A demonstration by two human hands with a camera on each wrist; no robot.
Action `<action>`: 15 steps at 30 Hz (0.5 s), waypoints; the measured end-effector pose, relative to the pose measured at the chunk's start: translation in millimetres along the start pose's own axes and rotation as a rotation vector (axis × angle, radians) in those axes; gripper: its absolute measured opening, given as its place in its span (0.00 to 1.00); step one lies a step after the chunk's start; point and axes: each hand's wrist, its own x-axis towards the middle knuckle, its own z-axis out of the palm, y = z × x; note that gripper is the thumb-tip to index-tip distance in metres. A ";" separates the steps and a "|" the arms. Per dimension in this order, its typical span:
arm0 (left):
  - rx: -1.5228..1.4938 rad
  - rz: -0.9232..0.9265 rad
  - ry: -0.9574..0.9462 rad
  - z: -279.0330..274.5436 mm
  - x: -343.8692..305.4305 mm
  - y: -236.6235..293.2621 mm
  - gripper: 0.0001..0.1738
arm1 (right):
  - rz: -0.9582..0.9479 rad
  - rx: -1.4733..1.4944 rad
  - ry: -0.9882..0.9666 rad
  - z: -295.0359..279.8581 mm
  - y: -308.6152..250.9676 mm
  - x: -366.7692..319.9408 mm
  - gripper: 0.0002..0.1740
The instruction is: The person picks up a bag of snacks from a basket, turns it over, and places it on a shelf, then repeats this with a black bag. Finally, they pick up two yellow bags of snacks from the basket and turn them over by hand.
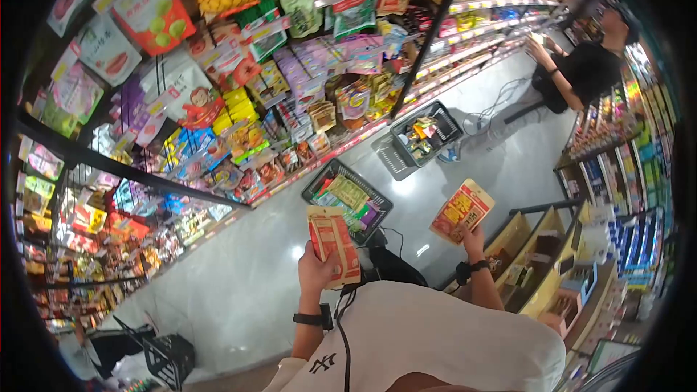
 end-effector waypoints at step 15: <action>-0.167 0.346 -0.080 48.0 -44.1 125.4 0.21 | -0.502 -0.175 -0.477 36.4 -223.7 -49.0 0.24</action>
